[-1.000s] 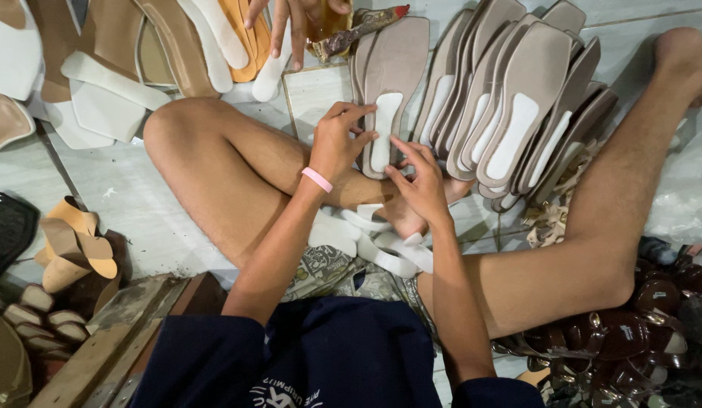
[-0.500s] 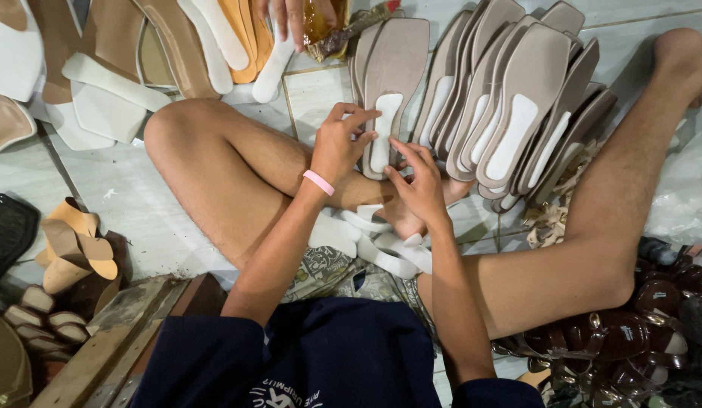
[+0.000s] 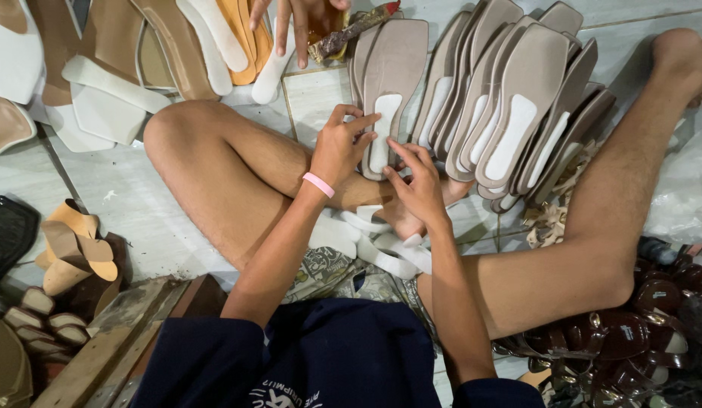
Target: The person sits on the floor and assembles shoe soles by applying glue with a brush and attaching white insoles. They repeatedly dip the brush into a glue container, spread adhesive on the sole, and press an insole into place.
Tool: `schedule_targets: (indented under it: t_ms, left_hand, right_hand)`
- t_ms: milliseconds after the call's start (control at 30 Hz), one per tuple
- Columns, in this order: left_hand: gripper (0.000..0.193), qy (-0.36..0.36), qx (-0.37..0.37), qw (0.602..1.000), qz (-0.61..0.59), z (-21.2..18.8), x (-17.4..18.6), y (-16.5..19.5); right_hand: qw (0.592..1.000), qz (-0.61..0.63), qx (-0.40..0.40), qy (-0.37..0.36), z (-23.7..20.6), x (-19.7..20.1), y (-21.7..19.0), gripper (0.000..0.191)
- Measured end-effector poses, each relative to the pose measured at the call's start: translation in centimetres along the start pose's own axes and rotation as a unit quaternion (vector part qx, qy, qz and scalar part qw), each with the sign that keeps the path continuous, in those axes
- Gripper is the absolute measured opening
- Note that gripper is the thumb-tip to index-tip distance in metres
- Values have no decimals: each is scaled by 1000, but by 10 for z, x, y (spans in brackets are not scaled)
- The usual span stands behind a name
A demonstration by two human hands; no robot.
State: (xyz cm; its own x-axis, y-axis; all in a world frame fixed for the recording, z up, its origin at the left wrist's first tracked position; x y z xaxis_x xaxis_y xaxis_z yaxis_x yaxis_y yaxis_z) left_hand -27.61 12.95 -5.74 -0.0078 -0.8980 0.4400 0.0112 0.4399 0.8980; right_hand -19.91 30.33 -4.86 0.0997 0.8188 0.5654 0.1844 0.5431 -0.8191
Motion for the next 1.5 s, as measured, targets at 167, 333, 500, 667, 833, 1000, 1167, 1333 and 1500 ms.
schedule_targets:
  t_ms: [167,333,500,667,833,1000,1167,1333,1500]
  left_hand:
    - [33,2,1,1000,3,1,0,0]
    - [34,9,-2,1000,-10,3,-1,-1]
    - [35,12,1,1000,-10,6,0,-1]
    - [37,8,8,1000,-13,9,1,2]
    - [49,-21,-17,999,29,11,2,6]
    - [52,-33,-43,997,46,13,2,6]
    - [54,-28,-59,997,37,14,0,4]
    - [53,-27,-48,998,16,16,2,5]
    - [56,-29,-11,999,-7,13,4,8]
  right_hand:
    - [1000,-3,-2,-4,1,0,0,53]
    - [1000,-4,2,-5,4,-1,-1,54]
    - [1000,-7,6,-2,7,-1,0,54]
    - [1000,-4,15,-2,8,-1,0,54]
    - [1000,-9,5,-5,9,0,-3,53]
    - [1000,-7,-5,-11,11,0,-5,53]
    - [999,7,41,-2,14,4,2,49]
    - [997,80,-8,12,17,3,10,53]
    - [985,113,-130,-13,13,1,17,69]
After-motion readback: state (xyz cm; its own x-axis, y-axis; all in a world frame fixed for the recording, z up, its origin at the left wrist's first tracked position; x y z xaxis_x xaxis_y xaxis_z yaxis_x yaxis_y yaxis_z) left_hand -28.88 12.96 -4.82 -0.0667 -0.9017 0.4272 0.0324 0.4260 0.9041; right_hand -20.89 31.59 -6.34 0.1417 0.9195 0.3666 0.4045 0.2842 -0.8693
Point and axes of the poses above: each hand's wrist, its own z-axis towards the middle knuckle, its own x-axis out of the back of the hand, y = z × x, the point moved 4 cm from there along z, towards the middle knuckle, and after that the axes turned 14 degrees about y, right-handed, at the moved point
